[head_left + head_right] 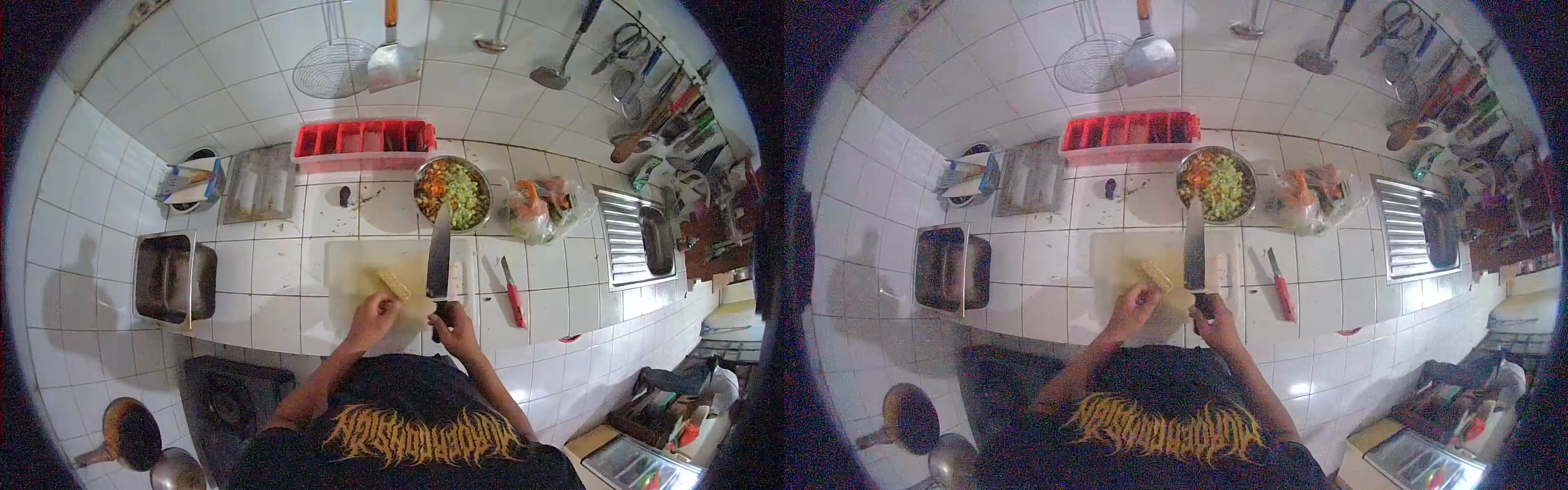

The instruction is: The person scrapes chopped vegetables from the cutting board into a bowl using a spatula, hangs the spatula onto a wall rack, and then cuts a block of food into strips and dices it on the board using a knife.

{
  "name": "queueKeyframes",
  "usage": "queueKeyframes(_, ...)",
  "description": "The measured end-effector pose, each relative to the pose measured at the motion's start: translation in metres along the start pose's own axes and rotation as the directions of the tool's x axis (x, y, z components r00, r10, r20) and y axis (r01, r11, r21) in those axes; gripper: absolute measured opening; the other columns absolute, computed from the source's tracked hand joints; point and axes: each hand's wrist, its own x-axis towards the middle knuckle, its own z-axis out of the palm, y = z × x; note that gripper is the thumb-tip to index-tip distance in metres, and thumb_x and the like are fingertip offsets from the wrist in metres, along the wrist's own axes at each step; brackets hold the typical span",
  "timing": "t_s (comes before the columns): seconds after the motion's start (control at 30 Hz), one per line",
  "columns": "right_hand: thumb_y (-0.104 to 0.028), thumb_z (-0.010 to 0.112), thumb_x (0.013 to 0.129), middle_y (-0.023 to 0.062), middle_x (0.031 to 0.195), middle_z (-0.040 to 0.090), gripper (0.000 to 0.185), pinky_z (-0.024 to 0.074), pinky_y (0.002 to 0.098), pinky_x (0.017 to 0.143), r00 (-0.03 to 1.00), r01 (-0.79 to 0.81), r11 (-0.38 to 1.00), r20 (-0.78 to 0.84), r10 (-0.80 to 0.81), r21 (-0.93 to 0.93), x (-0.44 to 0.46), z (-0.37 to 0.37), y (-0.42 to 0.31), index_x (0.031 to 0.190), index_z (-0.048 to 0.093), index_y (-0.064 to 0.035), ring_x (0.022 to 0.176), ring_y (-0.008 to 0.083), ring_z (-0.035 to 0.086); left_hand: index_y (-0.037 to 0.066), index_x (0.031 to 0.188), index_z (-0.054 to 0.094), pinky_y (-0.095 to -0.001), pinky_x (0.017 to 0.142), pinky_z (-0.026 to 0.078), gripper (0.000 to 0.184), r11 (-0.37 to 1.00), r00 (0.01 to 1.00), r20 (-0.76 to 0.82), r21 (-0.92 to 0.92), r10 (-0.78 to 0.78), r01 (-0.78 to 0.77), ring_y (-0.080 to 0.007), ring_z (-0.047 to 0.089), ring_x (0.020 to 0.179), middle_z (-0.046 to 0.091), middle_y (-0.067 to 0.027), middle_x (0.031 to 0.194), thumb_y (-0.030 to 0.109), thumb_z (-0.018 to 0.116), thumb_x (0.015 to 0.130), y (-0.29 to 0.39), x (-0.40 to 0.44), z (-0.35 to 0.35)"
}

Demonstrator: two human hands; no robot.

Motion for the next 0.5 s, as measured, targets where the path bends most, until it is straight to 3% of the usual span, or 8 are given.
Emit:
queueKeyframes(0.1, -0.017, 0.063, 0.1, 0.0153, 0.085, 0.071, 0.023, 0.0573, 0.0366, 0.066, 0.999, 0.047, 0.999, -0.027, -0.047, -0.014, 0.0, -0.029, 0.033, 0.11, 0.052, 0.0011, 0.07, 0.022, 0.072, -0.002, 0.106, 0.058, -0.0474, 0.074, 0.055, 0.043, 0.973, 0.967, -0.242, 0.188, -0.085, 0.133, -0.0397, 0.071, 0.086, 0.071, -0.0212, 0.091, 0.038, 0.067, 0.093, -0.005, 0.025, 0.019)
queueKeyframes(0.17, -0.021, 0.063, 0.099, 0.0178, 0.082, 0.069, 0.027, 0.0558, 0.0411, 0.066, 0.997, -0.074, 0.997, -0.005, 0.074, 0.01, -0.001, -0.047, 0.029, 0.111, 0.05, -0.0005, 0.069, 0.0289, 0.071, -0.001, 0.105, 0.057, -0.0477, 0.074, 0.055, 0.045, 0.946, 0.95, -0.293, 0.263, -0.109, 0.189, -0.0413, 0.07, 0.086, 0.07, -0.0227, 0.09, 0.04, 0.068, 0.092, -0.004, 0.04, 0.028)
queueKeyframes(0.23, -0.026, 0.066, 0.096, 0.0215, 0.081, 0.067, 0.034, 0.0534, 0.0462, 0.066, 0.999, 0.042, 0.973, 0.014, -0.04, -0.228, 0.001, -0.066, 0.036, 0.112, 0.049, -0.0016, 0.071, 0.0382, 0.069, 0.0, 0.104, 0.056, -0.0479, 0.074, 0.055, 0.047, 0.912, 0.928, -0.349, 0.324, -0.131, 0.25, -0.0429, 0.07, 0.086, 0.07, -0.0241, 0.089, 0.042, 0.07, 0.09, 0.009, 0.049, 0.036)
queueKeyframes(0.27, -0.03, 0.068, 0.094, 0.0239, 0.081, 0.066, 0.038, 0.0516, 0.0493, 0.068, 0.999, 0.032, 0.973, 0.029, -0.026, -0.23, 0.002, -0.074, 0.039, 0.112, 0.049, -0.0021, 0.076, 0.0449, 0.068, -0.001, 0.105, 0.056, -0.0475, 0.074, 0.055, 0.047, 0.898, 0.906, -0.393, 0.323, -0.161, 0.299, -0.0417, 0.07, 0.084, 0.07, -0.0229, 0.089, 0.041, 0.071, 0.089, 0.015, 0.052, 0.04)
queueKeyframes(0.33, -0.029, 0.067, 0.094, 0.0242, 0.081, 0.066, 0.037, 0.0519, 0.0492, 0.068, 0.996, 0.068, 0.972, 0.078, -0.052, -0.225, 0.006, -0.088, 0.035, 0.112, 0.049, -0.0023, 0.077, 0.0452, 0.068, -0.002, 0.106, 0.057, -0.0471, 0.074, 0.055, 0.047, 0.873, 0.873, -0.446, 0.324, -0.198, 0.364, -0.0406, 0.071, 0.081, 0.071, -0.0216, 0.088, 0.039, 0.071, 0.089, 0.015, 0.055, 0.047)
queueKeyframes(0.4, -0.028, 0.067, 0.094, 0.0244, 0.081, 0.067, 0.036, 0.0521, 0.0491, 0.068, 0.99, 0.095, 0.972, 0.125, -0.07, -0.213, 0.01, -0.094, 0.037, 0.113, 0.049, -0.0024, 0.078, 0.0454, 0.068, -0.002, 0.108, 0.058, -0.0432, 0.067, 0.056, 0.043, 0.936, 0.853, -0.487, 0.174, -0.189, 0.307, -0.0325, 0.071, 0.075, 0.071, -0.0174, 0.087, 0.035, 0.072, 0.09, 0.014, 0.053, 0.052)
queueKeyframes(0.47, -0.023, 0.069, 0.094, 0.017, 0.074, 0.064, 0.035, 0.0503, 0.0413, 0.061, 0.982, 0.137, 0.963, 0.16, -0.101, -0.232, 0.017, -0.098, 0.043, 0.111, 0.049, -0.0005, 0.065, 0.0321, 0.065, -0.002, 0.106, 0.06, -0.0378, 0.058, 0.055, 0.036, 0.966, 0.842, -0.489, -0.009, -0.229, 0.258, -0.0234, 0.069, 0.068, 0.07, -0.0127, 0.082, 0.029, 0.071, 0.091, 0.02, 0.048, 0.057)
queueKeyframes(0.5, -0.023, 0.069, 0.094, 0.017, 0.074, 0.064, 0.035, 0.0503, 0.0413, 0.061, 0.981, 0.134, 0.965, 0.171, -0.096, -0.225, 0.019, -0.098, 0.042, 0.111, 0.049, -0.0005, 0.065, 0.0321, 0.065, -0.002, 0.103, 0.063, -0.0337, 0.052, 0.053, 0.03, 0.964, 0.841, -0.471, -0.146, -0.265, 0.222, -0.0169, 0.067, 0.063, 0.069, -0.0094, 0.079, 0.025, 0.07, 0.093, 0.024, 0.046, 0.06)
